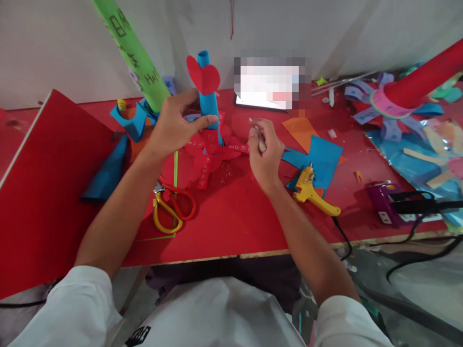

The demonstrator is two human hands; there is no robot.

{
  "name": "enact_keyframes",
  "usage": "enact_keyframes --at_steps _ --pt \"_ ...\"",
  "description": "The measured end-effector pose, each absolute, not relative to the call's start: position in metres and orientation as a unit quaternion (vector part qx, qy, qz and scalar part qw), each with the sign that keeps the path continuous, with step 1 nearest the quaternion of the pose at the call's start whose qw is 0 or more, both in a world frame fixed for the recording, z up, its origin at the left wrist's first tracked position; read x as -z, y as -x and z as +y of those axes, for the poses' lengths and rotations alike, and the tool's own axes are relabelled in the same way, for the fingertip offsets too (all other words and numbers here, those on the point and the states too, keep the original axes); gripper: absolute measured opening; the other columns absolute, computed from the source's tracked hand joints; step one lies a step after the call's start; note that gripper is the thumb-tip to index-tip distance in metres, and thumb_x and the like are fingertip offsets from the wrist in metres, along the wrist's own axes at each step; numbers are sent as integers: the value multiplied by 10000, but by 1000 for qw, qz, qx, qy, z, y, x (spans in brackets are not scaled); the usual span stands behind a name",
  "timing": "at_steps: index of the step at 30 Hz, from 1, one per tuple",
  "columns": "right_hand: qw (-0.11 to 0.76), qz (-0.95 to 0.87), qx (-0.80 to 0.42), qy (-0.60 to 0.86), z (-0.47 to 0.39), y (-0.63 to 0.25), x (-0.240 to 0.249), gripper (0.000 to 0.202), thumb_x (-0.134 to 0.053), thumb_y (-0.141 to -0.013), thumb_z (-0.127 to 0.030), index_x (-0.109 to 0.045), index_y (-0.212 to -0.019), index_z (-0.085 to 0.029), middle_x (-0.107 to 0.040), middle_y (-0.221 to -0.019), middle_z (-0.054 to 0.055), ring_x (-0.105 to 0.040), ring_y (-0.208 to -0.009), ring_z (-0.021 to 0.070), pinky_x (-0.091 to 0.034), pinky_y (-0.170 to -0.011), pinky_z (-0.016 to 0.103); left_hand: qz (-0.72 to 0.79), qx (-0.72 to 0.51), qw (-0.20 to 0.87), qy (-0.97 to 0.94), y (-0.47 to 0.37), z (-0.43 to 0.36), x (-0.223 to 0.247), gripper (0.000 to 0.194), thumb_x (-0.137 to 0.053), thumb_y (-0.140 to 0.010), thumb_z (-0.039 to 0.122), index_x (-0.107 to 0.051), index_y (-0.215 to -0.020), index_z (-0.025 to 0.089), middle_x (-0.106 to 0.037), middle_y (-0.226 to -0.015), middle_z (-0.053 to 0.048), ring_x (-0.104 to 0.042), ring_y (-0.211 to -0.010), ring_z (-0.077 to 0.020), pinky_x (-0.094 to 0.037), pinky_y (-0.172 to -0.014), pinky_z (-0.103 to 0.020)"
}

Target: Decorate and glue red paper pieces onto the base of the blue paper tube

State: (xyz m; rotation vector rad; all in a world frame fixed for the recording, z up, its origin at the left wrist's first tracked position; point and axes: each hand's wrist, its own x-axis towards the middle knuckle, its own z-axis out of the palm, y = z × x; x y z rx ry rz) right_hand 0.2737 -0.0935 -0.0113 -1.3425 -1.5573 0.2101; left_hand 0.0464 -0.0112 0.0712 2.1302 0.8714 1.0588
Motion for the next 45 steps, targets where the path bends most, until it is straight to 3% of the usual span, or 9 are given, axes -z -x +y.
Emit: enact_keyframes --at_steps 6,14,19,27,31,34,38,41,45 --pt "457 -672 -11 582 -94 -277 0 300 -470 -1046 -258 -688 -1241 -320 -748 -1189 103 -681 -1138 326 -568 -1000 553 245 -365 414 -797 -27 -8 -81 468 -868 -830 558 -751 -1129 217 -773 -1091 -49 -742 -1109 -284 -604 -1084 -530" --pt "344 -720 -4 602 -85 -287 25 390 -438 -1027 -158 -728 -1276 -233 -696 -1019 125 -599 -1111 340 -498 -1016 582 219 -334 491 -774 -17 -5 -72 478 -905 -796 534 -799 -1171 258 -795 -1183 -80 -761 -1165 -311 -616 -1081 -519" --pt "335 -739 -17 584 -84 -295 34 336 -467 -1035 -201 -777 -1159 -243 -702 -982 131 -577 -1113 334 -463 -1024 579 217 -316 484 -786 -19 -4 -71 507 -898 -787 587 -796 -1163 263 -789 -1196 -74 -745 -1220 -325 -608 -1100 -539" --pt "346 -727 0 594 -87 -292 20 361 -485 -998 -161 -819 -1062 -285 -753 -1214 123 -594 -1204 365 -482 -1014 613 228 -299 448 -811 5 11 -45 876 -889 -798 581 -497 -1567 430 -648 -1487 -71 -606 -1452 -323 -557 -1156 -569" --pt "405 -703 -37 584 -91 -275 7 420 -476 -978 -114 -758 -1239 -282 -769 -1229 102 -653 -1178 336 -524 -1054 587 318 -369 379 -787 6 -1 -14 758 -771 -871 678 -556 -1506 326 -652 -1476 -151 -698 -1296 -302 -620 -1046 -494" --pt "458 -703 -130 528 -93 -256 7 418 -566 -983 -178 -657 -1373 -297 -764 -1289 76 -710 -1142 291 -543 -1101 558 385 -421 341 -747 -3 -29 3 662 -580 -991 714 -568 -1471 259 -682 -1438 -161 -693 -1294 -270 -569 -1116 -478" --pt "443 -725 -190 493 -92 -235 16 451 -659 -940 -203 -614 -1381 -291 -771 -1312 69 -747 -1138 286 -355 -1284 656 438 -375 296 -762 -19 -67 9 648 -514 -1028 705 -587 -1471 237 -666 -1499 -153 -653 -1382 -312 -507 -1193 -525" --pt "429 -717 -212 506 -91 -228 19 408 -669 -918 -194 -637 -1314 -288 -790 -1264 69 -775 -1011 273 -468 -1206 630 459 -332 267 -780 -27 -80 8 650 -427 -1049 715 -611 -1454 241 -722 -1412 -149 -681 -1337 -350 -528 -1156 -553" --pt "439 -701 -202 525 -90 -225 16 310 -658 -964 -246 -649 -1269 -300 -798 -1180 57 -771 -864 244 -564 -1099 584 456 -317 265 -788 -32 -81 8 772 -541 -997 736 -430 -1621 296 -655 -1525 -122 -623 -1422 -378 -526 -1160 -557"
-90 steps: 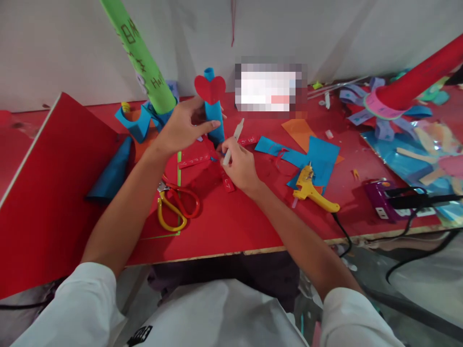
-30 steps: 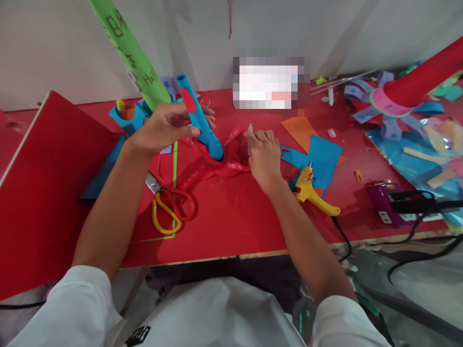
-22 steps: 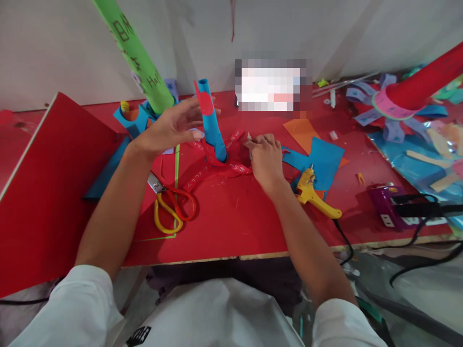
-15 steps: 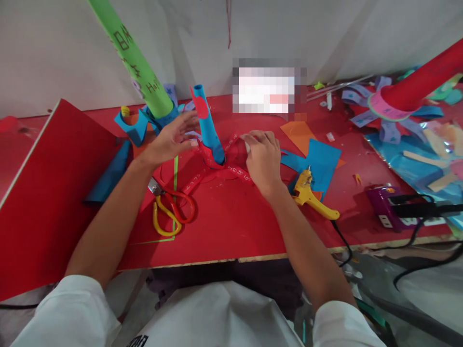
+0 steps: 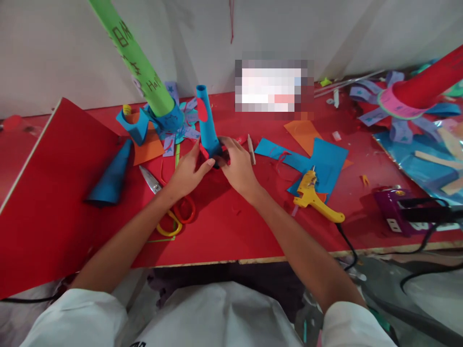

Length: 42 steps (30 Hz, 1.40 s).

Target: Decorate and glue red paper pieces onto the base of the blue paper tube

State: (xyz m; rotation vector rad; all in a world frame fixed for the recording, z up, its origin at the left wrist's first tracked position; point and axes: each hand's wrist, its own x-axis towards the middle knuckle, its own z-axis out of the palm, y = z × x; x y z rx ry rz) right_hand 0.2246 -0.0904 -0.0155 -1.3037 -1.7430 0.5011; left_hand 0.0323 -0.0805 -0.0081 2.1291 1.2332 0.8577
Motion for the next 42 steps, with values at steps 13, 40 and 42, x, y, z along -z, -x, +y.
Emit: enact_keyframes --at_steps 13,40,42 --pt "422 -731 -176 507 -97 -217 13 449 -639 -968 -236 -588 -1411 -286 -746 -1331 103 -741 -1130 303 -518 -1161 596 464 -320 235 -792 -25 -87 16 776 -435 -1040 724 -359 -1648 247 -427 -1713 -170 -394 -1611 -355 -347 -1319 -586" --pt "423 -732 -193 499 -99 -215 14 358 -569 -1021 -272 -590 -1379 -260 -752 -1307 118 -709 -1222 319 -464 -1191 634 465 -424 74 -774 -27 -101 -3 463 -414 -1121 554 -608 -1343 197 -693 -1226 -133 -691 -1166 -246 -562 -1025 -395" --pt "419 -733 -180 504 -99 -215 14 359 -561 -1017 -252 -589 -1375 -265 -758 -1296 113 -713 -1211 317 -379 -1245 681 461 -435 81 -769 -26 -100 -1 466 -410 -1121 560 -605 -1346 202 -682 -1248 -134 -678 -1195 -244 -565 -1040 -396"
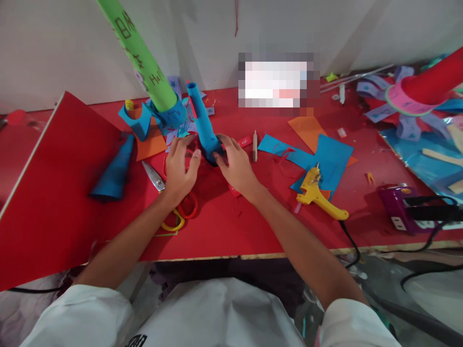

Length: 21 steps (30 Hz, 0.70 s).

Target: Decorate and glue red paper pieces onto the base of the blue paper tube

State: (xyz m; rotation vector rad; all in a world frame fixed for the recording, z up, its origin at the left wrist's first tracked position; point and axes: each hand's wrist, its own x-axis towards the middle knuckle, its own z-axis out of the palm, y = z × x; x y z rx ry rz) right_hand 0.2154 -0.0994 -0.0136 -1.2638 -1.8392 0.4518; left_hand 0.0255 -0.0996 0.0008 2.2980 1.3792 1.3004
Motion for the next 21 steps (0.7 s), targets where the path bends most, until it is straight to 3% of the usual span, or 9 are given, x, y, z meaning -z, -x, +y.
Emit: enact_keyframes --at_steps 4,7,11,15,19,21 --pt "422 -735 -138 513 -105 -226 2 400 -510 -1010 -193 -573 -1397 -273 -735 -1338 103 -703 -1211 295 -331 -1271 667 459 -451 105 -758 -23 -97 3 456 -421 -1119 562 -595 -1348 210 -673 -1283 -132 -662 -1240 -243 -567 -1069 -402" --pt "398 -730 -98 547 -122 -250 -20 278 -468 -1048 -233 -640 -1265 -254 -741 -1257 115 -699 -1142 286 -525 -1077 515 456 -457 116 -755 -22 -97 5 450 -427 -1118 559 -589 -1347 207 -671 -1276 -128 -664 -1229 -243 -564 -1078 -412" --pt "272 -722 28 636 -165 -302 -40 217 -482 -1060 -296 -689 -1092 -240 -746 -1019 105 -669 -1013 296 -513 -912 430 451 -463 124 -753 -22 -96 6 440 -444 -1113 560 -587 -1349 217 -672 -1258 -126 -668 -1219 -247 -565 -1074 -419" --pt "101 -646 158 740 -214 -352 -29 319 -482 -1064 -382 -732 -1119 -193 -741 -972 159 -651 -949 338 -500 -799 428 448 -467 115 -754 -23 -97 6 405 -458 -1117 526 -589 -1346 219 -676 -1254 -126 -668 -1218 -244 -567 -1064 -412" --pt "-2 -638 135 758 -250 -380 -10 498 -359 -1093 -502 -714 -1236 -183 -714 -996 168 -659 -903 363 -516 -729 446 446 -466 110 -756 -21 -97 7 407 -461 -1114 532 -580 -1353 223 -673 -1238 -121 -668 -1198 -246 -560 -1062 -422" --pt "-12 -645 89 759 -260 -388 -3 511 -327 -1093 -503 -681 -1299 -198 -703 -1016 158 -672 -911 365 -538 -742 459 444 -463 119 -758 -20 -96 8 423 -463 -1109 550 -573 -1363 231 -665 -1258 -124 -658 -1224 -254 -547 -1086 -438"
